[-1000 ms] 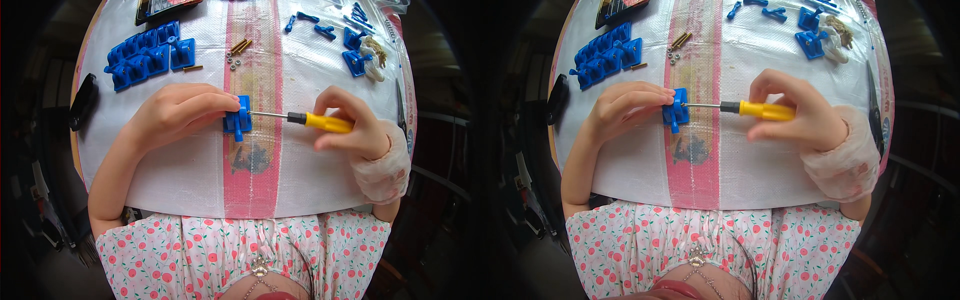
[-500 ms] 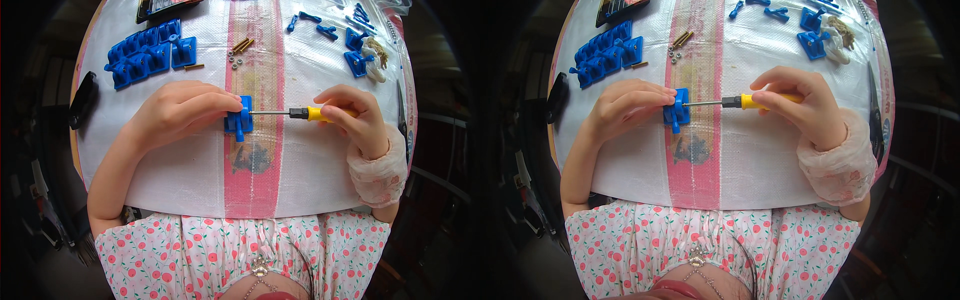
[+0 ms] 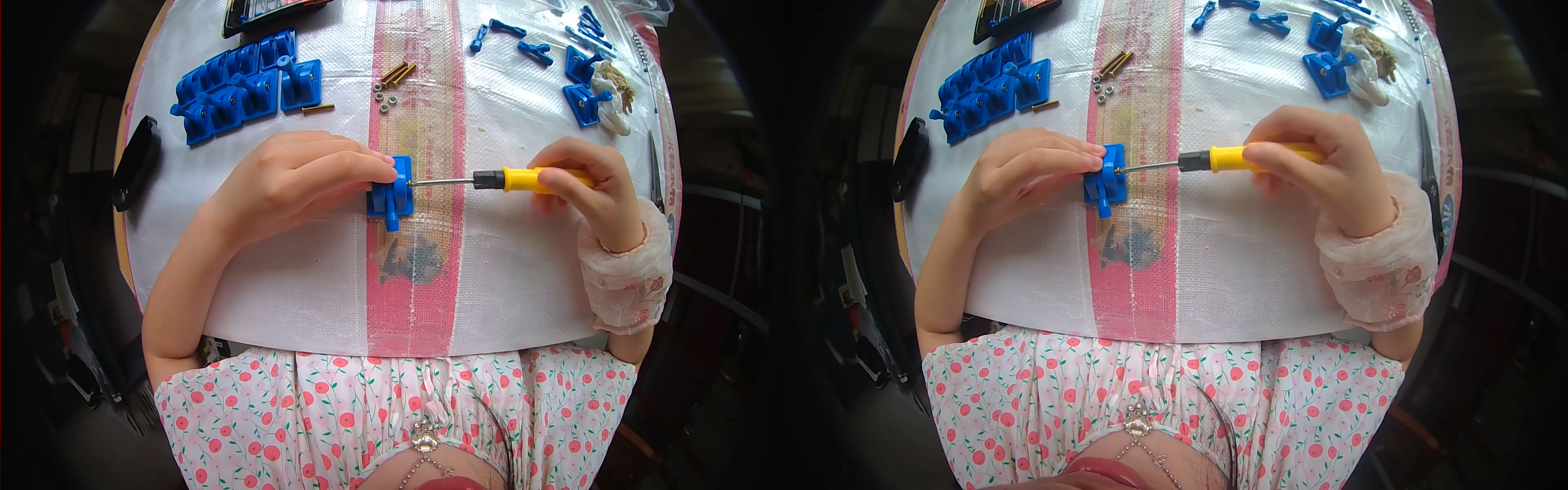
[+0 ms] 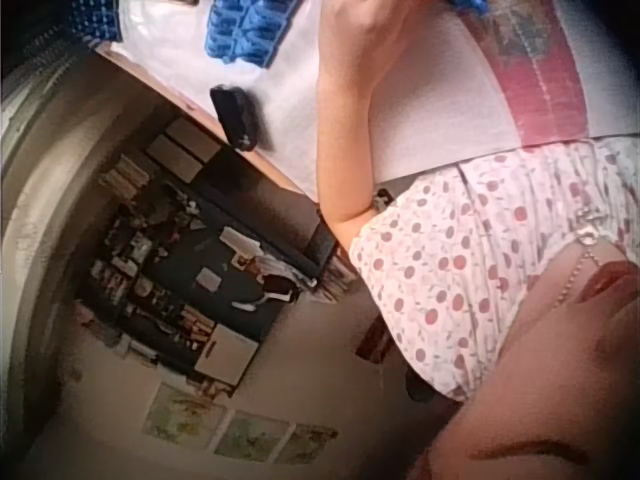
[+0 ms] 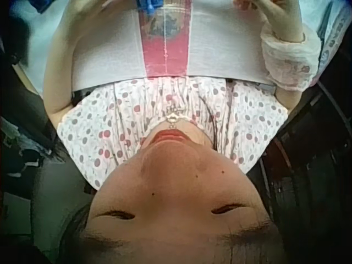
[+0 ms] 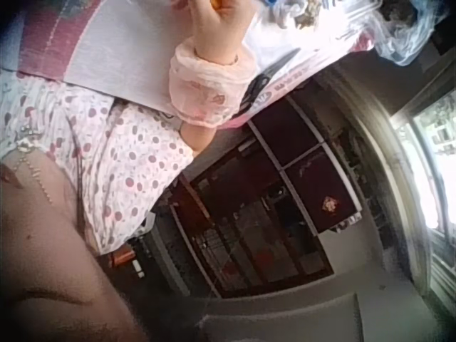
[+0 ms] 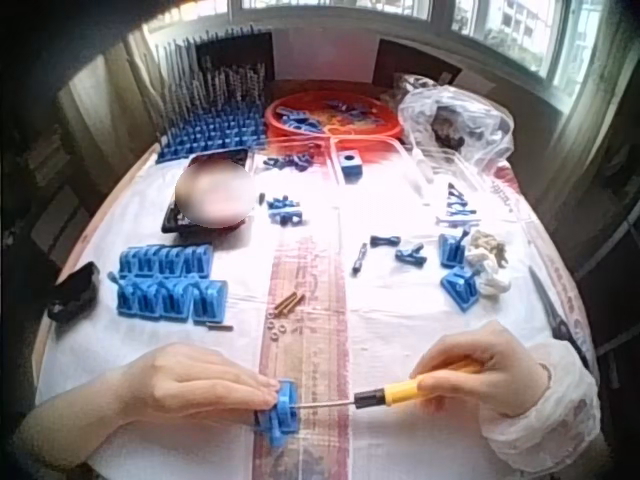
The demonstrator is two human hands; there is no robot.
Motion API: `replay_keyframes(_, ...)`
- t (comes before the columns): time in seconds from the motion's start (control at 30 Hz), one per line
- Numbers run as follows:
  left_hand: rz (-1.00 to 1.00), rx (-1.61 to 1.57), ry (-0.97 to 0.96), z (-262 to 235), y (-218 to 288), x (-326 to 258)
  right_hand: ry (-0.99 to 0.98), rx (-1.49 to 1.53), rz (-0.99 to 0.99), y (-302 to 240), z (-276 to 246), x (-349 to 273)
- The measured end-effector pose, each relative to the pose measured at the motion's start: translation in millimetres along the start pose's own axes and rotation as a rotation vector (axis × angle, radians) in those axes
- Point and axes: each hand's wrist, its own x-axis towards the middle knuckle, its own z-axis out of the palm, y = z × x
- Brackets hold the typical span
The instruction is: Assembling small blue plastic components using screws and a screwdriver.
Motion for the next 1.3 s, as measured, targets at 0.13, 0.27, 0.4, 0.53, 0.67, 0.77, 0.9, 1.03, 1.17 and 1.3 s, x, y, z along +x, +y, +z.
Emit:
replay_keyframes(0.13, -0.001, -0.001, 0.001, -0.1, 0.7, -0.4, -0.009, -0.075, -0.05, -0.5, 2.6, -0.4)
replay_keyframes(0.27, 0.004, -0.007, 0.002, 1.1, 0.7, 1.8, 0.066, -0.134, -0.419, 22.8, 5.1, 5.3)
replay_keyframes(0.4, -0.001, -0.004, -0.005, 0.2, 1.0, 1.3, 0.0, -0.319, -0.446, 17.9, -3.5, 7.5)
replay_keyframes(0.53, -0.005, -0.011, -0.01, -0.1, 1.5, 2.7, -0.01, -0.272, -0.289, 16.4, -6.1, 5.7)
replay_keyframes(0.67, -0.014, -0.024, -0.018, 0.3, 1.1, 1.5, 0.055, -0.187, -0.232, 14.1, 1.2, 6.4)
replay_keyframes(0.77, -0.029, -0.022, -0.057, -1.5, 1.4, 0.9, 0.14, -0.081, -0.25, 12.7, 11.5, 2.4)
replay_keyframes(0.9, -0.025, -0.017, -0.072, -3.4, 2.6, 3.0, 0.044, -0.233, -0.478, 24.1, -2.4, 11.5)
replay_keyframes(1.03, -0.033, -0.013, -0.071, -5.6, 6.1, 6.3, 0.013, -0.264, -0.376, 17.8, -9.3, 12.3)
replay_keyframes(1.17, -0.097, -0.006, -0.082, -5.9, 7.9, 2.6, -0.021, -0.126, -0.066, 4.4, -4.4, 6.2)
replay_keyframes(1.3, -0.123, -0.046, -0.075, -5.4, 7.6, 3.0, 0.054, -0.295, -0.316, 9.8, 5.0, 2.3)
